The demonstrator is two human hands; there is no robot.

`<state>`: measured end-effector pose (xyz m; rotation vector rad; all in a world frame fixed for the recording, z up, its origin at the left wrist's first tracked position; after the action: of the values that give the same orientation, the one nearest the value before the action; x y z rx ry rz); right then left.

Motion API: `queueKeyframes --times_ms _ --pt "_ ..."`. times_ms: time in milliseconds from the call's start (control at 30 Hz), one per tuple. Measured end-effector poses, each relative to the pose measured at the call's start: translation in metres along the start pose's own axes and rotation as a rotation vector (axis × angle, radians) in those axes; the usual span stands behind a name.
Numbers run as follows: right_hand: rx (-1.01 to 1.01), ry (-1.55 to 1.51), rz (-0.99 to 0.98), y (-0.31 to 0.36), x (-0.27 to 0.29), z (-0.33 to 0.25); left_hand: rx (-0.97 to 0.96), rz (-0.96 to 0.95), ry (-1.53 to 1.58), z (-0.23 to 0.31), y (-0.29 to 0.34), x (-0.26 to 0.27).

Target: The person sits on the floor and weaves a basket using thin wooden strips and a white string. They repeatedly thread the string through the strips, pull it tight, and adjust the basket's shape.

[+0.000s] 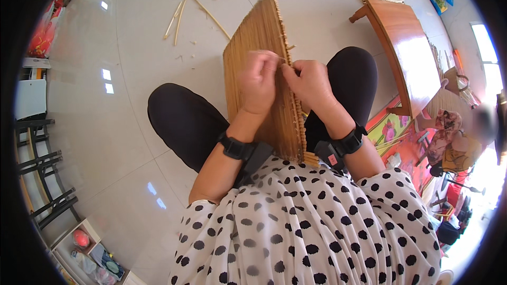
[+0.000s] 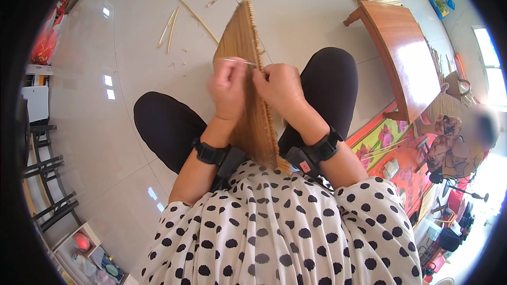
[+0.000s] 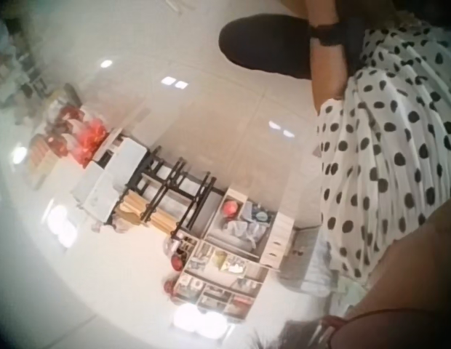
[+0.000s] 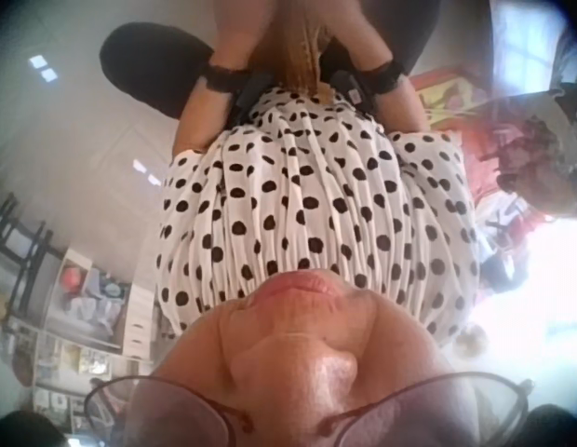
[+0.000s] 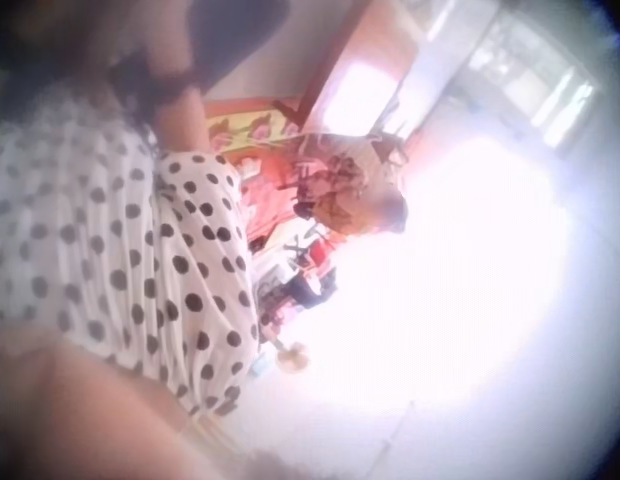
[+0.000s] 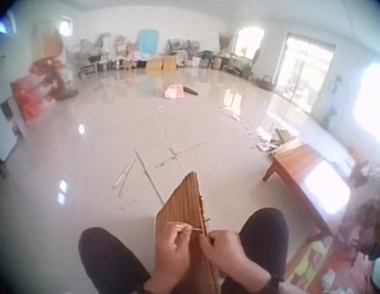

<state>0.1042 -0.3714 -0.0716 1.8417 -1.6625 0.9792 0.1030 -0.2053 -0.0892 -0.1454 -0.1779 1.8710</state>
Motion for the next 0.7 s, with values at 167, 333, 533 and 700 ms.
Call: queueKeyframes --times_ms 167,333,533,700 --pt "-0.038 -0.013 -0.014 0.004 -0.004 0.015 0.078 0.073 0.330 0.011 -0.029 0.046" --pt "-0.007 -0.083 0.001 0.007 0.000 0.008 0.361 -0.206 0.715 0.031 -0.013 0.006" --pt "-0.002 -0.109 0.004 0.005 0.001 0.005 0.433 -0.391 0.513 0.046 -0.024 0.007" --pt "-0.020 -0.155 -0.016 0.003 -0.004 0.000 0.282 -0.370 0.326 0.061 -0.025 0.006"
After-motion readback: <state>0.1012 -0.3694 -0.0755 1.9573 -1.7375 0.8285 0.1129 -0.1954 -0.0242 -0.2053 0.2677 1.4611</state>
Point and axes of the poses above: each hand's wrist, its own y-axis away from the middle knuckle, its own x-axis out of the back of the hand, z = x × y, the point moved 8 cm from there along -y, towards the middle knuckle, and after that the axes turned 13 degrees about x, right-handed, at the moved point
